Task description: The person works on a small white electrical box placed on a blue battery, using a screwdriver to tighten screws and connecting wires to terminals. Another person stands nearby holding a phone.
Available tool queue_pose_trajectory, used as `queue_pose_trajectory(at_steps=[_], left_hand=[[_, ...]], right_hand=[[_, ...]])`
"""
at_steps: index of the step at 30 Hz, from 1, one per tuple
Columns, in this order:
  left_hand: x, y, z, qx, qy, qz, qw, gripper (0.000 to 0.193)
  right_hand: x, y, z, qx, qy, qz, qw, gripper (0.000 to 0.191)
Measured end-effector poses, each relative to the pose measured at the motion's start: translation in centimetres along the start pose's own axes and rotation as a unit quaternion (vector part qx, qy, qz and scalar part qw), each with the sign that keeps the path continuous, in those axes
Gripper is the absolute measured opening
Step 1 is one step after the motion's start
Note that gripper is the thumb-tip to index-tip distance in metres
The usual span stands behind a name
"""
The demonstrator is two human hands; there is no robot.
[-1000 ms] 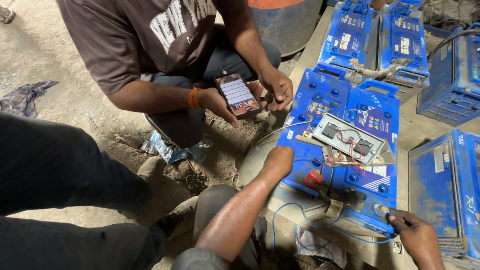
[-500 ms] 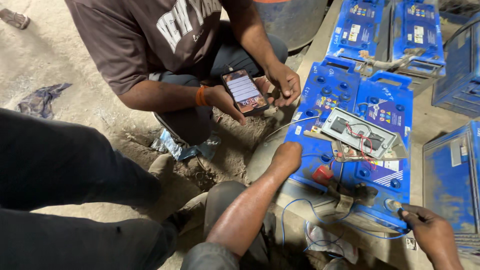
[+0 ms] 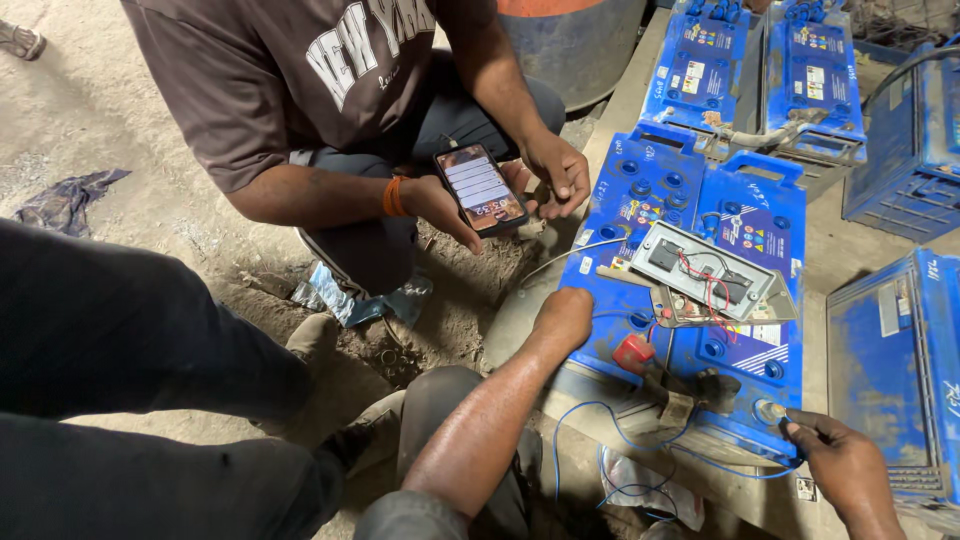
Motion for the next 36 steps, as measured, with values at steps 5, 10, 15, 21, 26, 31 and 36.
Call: queue_pose_trajectory(at_steps=[5, 10, 15, 21, 26, 31, 36], left_hand=[[-0.1, 0.0, 0.1, 0.007, 0.004, 0.006, 1.000, 0.015], [0.1, 0.2, -0.1, 0.004, 0.005, 0.007, 1.000, 0.015], [0.4, 0.2, -0.2, 0.012, 0.009, 0.013, 1.000, 0.015], [0.7, 0.4, -0.4, 0.011, 0.003, 0.013, 1.000, 0.016], [1.0, 0.8, -0.5, 0.000, 0.021, 0.005, 1.000, 0.016], [1.1, 0.7, -0.5, 0.003, 0.019, 0.015, 1.000, 0.017], [0.9, 0.6, -0.4, 0.000, 0.019, 0.010, 1.000, 0.016]], right_hand=[[0.2, 0.4, 0.4, -0.015, 0.025, -0.005, 1.000, 0.033], [0.2, 0.2, 0.0, -0.015, 0.024, -0.001, 1.000, 0.032], [0.0, -0.3, -0.5, -0.007, -0.002, 0.004, 1.000, 0.033], [0.0, -0.3, -0.5, 0.001, 0.000, 0.002, 1.000, 0.033], [-0.1, 0.0, -0.5, -0.003, 0.002, 0.003, 1.000, 0.032], [-0.1, -0.4, -1.0, -0.008, -0.006, 0.005, 1.000, 0.032], [-0.1, -0.5, -1.3, 0.001, -0.026, 0.009, 1.000, 0.033]])
Point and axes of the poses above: each hand's wrist, its own y-axis towards the middle knuckle, its own x-axis out of the palm, z = x × y, the point moved 4 cm from there along y, towards the middle knuckle, and after that the axes turned 14 degrees about -z, right-handed, at the moved point
